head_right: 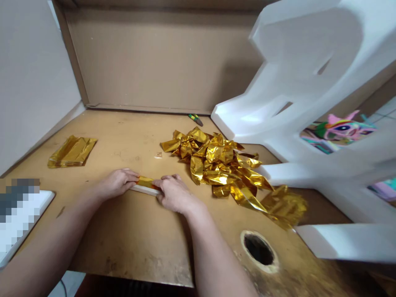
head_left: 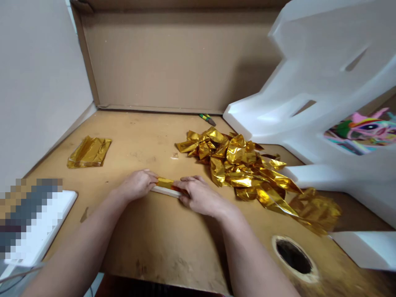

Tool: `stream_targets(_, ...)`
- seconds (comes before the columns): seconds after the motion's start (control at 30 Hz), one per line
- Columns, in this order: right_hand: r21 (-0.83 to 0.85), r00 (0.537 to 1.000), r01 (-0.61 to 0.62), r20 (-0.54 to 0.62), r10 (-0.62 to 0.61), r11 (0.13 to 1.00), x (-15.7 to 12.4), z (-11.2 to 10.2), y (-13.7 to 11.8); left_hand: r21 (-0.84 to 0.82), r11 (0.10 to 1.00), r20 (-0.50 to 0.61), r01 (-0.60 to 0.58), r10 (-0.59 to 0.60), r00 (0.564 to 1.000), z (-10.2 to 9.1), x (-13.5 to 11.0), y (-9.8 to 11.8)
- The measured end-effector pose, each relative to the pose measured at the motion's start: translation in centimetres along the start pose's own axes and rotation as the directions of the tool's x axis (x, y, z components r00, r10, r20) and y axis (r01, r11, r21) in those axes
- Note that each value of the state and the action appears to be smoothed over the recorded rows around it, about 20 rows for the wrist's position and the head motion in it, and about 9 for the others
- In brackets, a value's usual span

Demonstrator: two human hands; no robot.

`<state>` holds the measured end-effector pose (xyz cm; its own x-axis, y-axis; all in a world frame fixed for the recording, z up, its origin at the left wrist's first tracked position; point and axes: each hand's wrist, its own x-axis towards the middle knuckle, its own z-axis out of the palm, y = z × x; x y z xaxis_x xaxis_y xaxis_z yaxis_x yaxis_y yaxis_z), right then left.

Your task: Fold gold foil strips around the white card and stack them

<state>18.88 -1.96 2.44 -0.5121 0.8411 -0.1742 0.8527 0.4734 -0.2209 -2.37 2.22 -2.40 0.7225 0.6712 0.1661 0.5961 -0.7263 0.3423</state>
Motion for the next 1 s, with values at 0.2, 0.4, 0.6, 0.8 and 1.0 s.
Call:
stream_targets(0.2, -0.021, 0.998, -0.034, 0.042, 0.035, 0.999, -0.4, -0.6, 0.4, -0.028, 0.999, 0.021, 0.036, -0.035, 0.999, -0.9, -0.4, -0.3)
stream_targets(0.4, -0.070, 0.995, -0.088, 0.046, 0.091, 0.994, -1.0, -1.1, 0.1, -0.057, 0.994, 0.036, 0.094, -0.092, 0.995, -1.4, -0.7, -0.1)
stream_targets(0.6, -0.132, 0.995, -0.089, 0.035, 0.094, 0.987, -1.2, -1.2, -1.1, 0.045, 0.992, 0.042, 0.121, -0.123, 0.991, -1.3, -0.7, 0.1)
stream_targets(0.8, -0.143, 0.997, -0.071, 0.022, 0.074, 0.987, -1.2, -0.7, -2.7, 0.171, 0.982, -0.004, 0.083, -0.084, 0.996, -1.5, -0.8, 0.5)
stream_targets(1.0, -0.067, 0.996, 0.076, -0.031, -0.078, 0.995, -0.9, 0.5, -3.7, 0.213, 0.962, -0.107, 0.171, -0.151, 0.983, -0.6, -0.4, 0.2)
